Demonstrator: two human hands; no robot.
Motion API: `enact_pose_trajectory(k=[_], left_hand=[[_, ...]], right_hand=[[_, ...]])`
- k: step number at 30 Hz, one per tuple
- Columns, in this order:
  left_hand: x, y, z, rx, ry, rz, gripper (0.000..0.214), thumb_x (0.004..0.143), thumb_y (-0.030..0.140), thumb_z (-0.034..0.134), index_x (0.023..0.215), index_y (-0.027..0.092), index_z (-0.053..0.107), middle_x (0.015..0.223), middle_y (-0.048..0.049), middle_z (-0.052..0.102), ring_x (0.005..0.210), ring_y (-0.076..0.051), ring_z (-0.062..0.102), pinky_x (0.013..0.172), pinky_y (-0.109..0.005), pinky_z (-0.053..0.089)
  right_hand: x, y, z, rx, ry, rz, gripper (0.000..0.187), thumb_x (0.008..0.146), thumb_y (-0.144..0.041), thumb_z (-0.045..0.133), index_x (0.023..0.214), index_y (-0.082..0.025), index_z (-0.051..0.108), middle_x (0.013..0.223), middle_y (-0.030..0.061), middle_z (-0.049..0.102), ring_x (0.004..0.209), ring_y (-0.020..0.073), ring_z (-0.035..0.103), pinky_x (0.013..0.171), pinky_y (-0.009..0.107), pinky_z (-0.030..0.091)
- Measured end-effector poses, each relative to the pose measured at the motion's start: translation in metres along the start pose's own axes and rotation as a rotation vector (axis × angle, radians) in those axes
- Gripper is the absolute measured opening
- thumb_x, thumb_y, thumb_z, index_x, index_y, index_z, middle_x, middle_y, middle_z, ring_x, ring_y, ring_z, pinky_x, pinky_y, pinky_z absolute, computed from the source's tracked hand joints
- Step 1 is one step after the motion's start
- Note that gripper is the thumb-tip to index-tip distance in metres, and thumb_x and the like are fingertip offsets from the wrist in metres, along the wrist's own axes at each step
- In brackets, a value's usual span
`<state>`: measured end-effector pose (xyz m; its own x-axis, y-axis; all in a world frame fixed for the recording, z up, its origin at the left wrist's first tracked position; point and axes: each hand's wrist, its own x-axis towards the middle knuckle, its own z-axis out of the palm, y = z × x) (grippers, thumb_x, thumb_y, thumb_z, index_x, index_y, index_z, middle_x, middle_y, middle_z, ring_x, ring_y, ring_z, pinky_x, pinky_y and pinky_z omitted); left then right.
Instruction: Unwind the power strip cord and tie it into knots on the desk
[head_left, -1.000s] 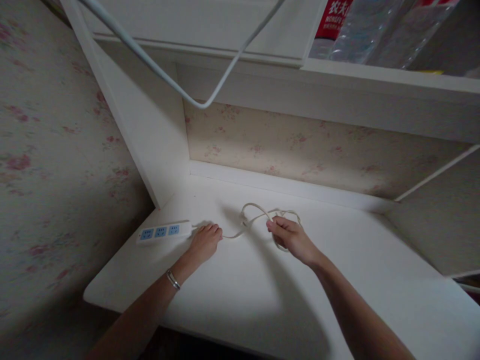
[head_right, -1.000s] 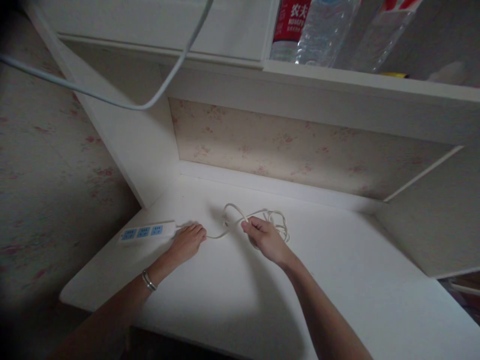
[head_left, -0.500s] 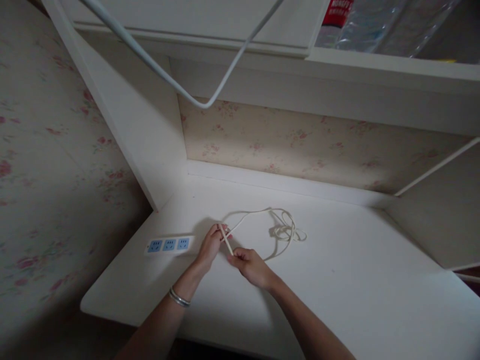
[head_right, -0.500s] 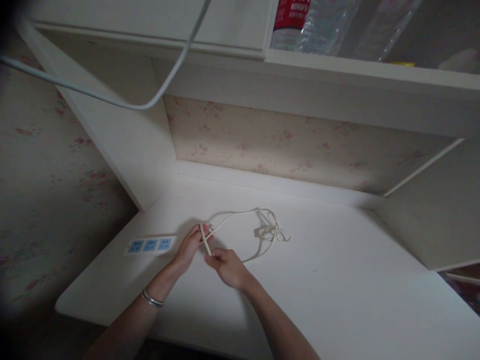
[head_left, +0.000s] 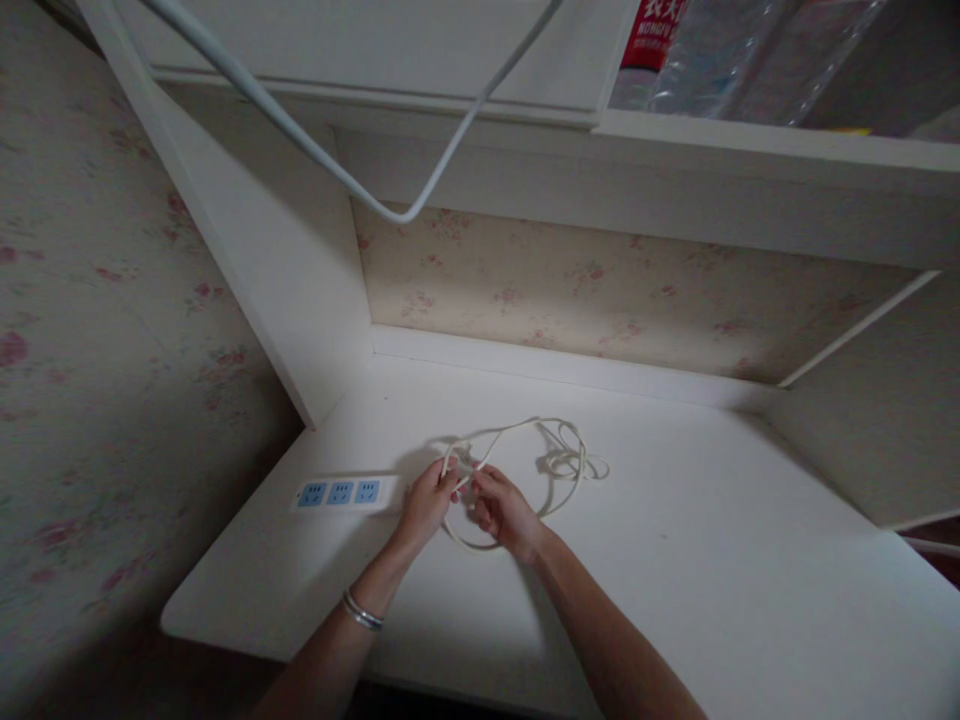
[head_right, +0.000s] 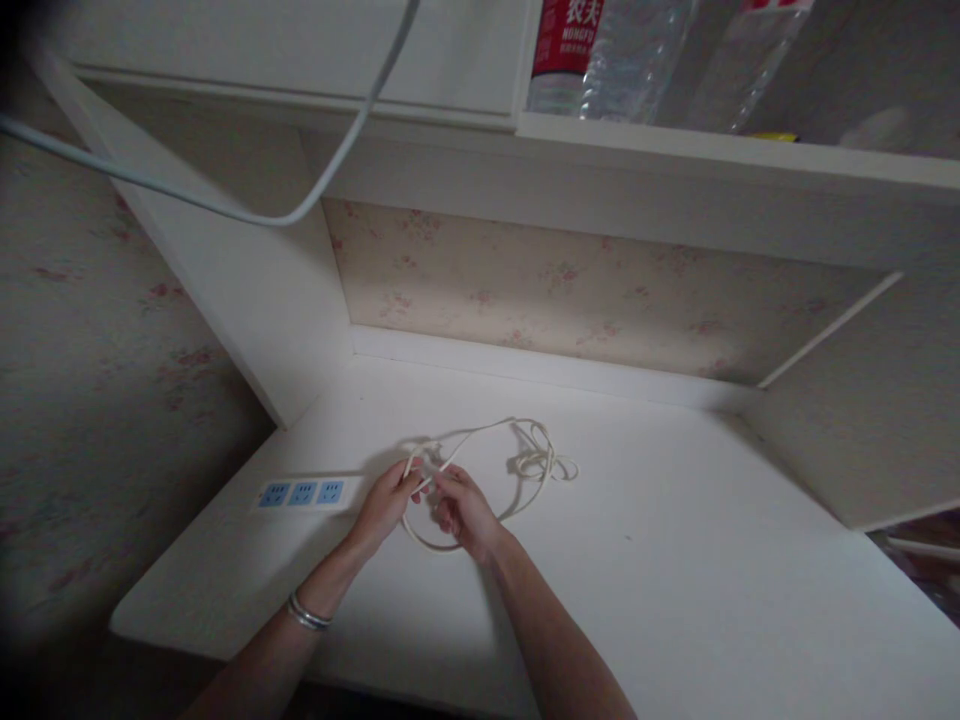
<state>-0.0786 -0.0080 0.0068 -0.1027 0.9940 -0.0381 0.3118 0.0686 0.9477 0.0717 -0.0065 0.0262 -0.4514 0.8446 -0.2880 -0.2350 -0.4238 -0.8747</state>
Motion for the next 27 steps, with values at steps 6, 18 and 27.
enact_pose_trajectory(k=[6, 18, 27], left_hand=[[-0.007, -0.009, -0.002, 0.389, -0.014, 0.138, 0.046, 0.095, 0.038, 0.032, 0.134, 0.018, 0.046, 0.082, -0.0057, 0.071, 0.075, -0.019, 0.066, 0.072, -0.03, 0.047], [-0.024, 0.005, -0.025, 0.935, -0.068, 0.505, 0.036, 0.094, 0.039, 0.038, 0.109, 0.017, 0.062, 0.093, -0.0127, 0.068, 0.09, -0.027, 0.061, 0.087, -0.042, 0.039], [-0.024, 0.002, -0.025, 1.001, -0.062, 0.542, 0.029, 0.094, 0.02, 0.035, 0.088, 0.017, 0.063, 0.083, -0.01, 0.068, 0.083, -0.024, 0.062, 0.084, -0.04, 0.038]], right_hand=[[0.012, -0.009, -0.006, -0.208, 0.156, -0.148, 0.046, 0.078, -0.065, 0.056, 0.075, -0.019, 0.05, 0.054, -0.0062, 0.044, 0.042, 0.0071, 0.034, 0.039, 0.02, 0.024], [0.017, -0.022, -0.024, -0.454, 0.182, -0.369, 0.029, 0.086, -0.045, 0.053, 0.095, -0.02, 0.064, 0.088, 0.0039, 0.062, 0.079, 0.017, 0.056, 0.072, 0.029, 0.043], [0.01, -0.019, 0.018, -1.242, -0.183, -0.336, 0.029, 0.092, -0.017, 0.037, 0.107, -0.015, 0.062, 0.11, 0.0126, 0.063, 0.106, 0.0213, 0.055, 0.095, 0.032, 0.039]])
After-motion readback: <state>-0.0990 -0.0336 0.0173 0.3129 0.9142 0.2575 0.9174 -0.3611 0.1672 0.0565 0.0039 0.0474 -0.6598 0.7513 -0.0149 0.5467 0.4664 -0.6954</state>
